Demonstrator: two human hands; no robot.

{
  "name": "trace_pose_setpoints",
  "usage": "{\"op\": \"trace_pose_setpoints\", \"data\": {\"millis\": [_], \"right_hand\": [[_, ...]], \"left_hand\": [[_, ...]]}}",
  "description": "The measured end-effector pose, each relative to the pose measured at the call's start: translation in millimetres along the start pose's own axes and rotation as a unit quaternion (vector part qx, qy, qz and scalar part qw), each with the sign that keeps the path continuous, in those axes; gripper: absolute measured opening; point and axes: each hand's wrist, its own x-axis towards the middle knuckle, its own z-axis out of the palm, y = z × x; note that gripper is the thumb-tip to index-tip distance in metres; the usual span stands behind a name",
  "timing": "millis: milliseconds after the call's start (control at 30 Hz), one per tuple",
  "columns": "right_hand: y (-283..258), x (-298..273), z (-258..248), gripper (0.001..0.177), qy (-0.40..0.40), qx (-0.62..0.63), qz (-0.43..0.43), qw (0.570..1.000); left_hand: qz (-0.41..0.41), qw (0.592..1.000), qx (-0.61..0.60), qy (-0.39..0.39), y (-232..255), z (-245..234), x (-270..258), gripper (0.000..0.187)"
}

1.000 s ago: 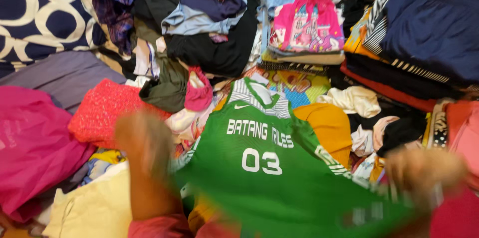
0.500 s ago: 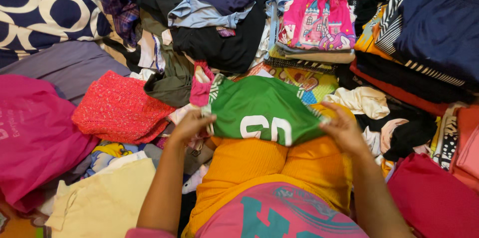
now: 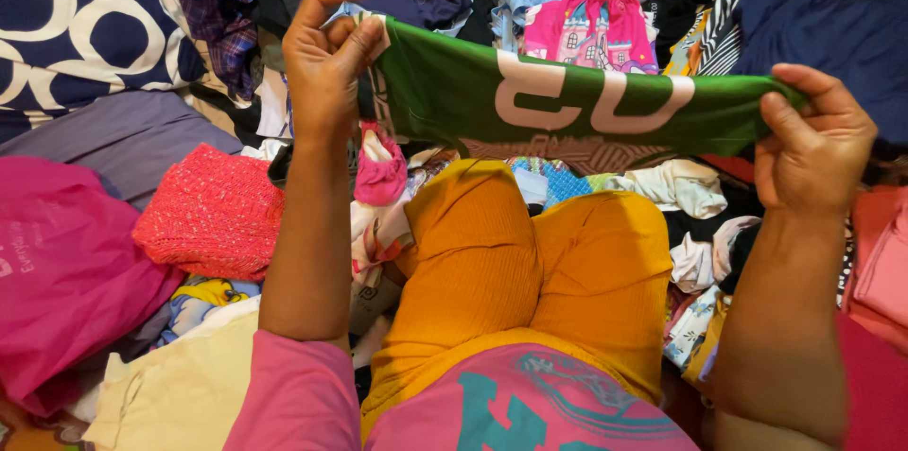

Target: The person folds several items of clothing including a beige top, a pink shirt, a red garment, a dark blue item, and a green jersey by hand while sitting on the floor, placing each folded item onto separate stacks.

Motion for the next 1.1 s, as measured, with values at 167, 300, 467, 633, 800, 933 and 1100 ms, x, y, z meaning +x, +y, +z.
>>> {"op": "trace_pose_setpoints", "data": {"millis": [167, 300, 467, 633, 800, 933, 1100], "right_hand": [[-9.2, -9.1, -3.8, 0.027, 0.026, -0.019, -0.006, 0.999], [-21.3, -21.7, 20.3, 0.043, 0.058, -0.215, -0.06, 0.973], [-28.0, -44.6, 7.7, 0.036, 0.029, -0.455, -0.13, 0.88], [-45.9, -53.3, 3.4, 0.017, 0.021, -0.442, -0.146, 0.885], [-53.7, -44.6, 8.1, 0.006, 0.013, -0.243, -0.034, 0.969], [-24.7, -40.1, 29.1, 0.004, -0.002, -0.353, -0.017, 0.935], [-34.5, -58.5, 103.4, 0.02, -0.155, -0.389, -0.078, 0.905]], "left_hand": [[-0.02, 0.997, 0.016, -0.069, 13.3, 8.0, -1.4, 0.045], [0.113, 0.907, 0.38, -0.144, 39.0, 21.6, -6.9, 0.058], [0.186, 0.797, 0.539, -0.2, 64.9, 1.2, 5.0, 0.028], [0.176, 0.88, 0.392, -0.202, 95.3, -3.7, -2.3, 0.017], [-0.075, 0.963, 0.238, -0.099, 48.8, -21.7, 3.0, 0.012], [-0.067, 0.96, 0.251, -0.104, -7.1, 15.5, -13.6, 0.025], [-0.084, 0.945, 0.2, -0.247, -13.8, 114.6, -59.2, 0.027]]}}
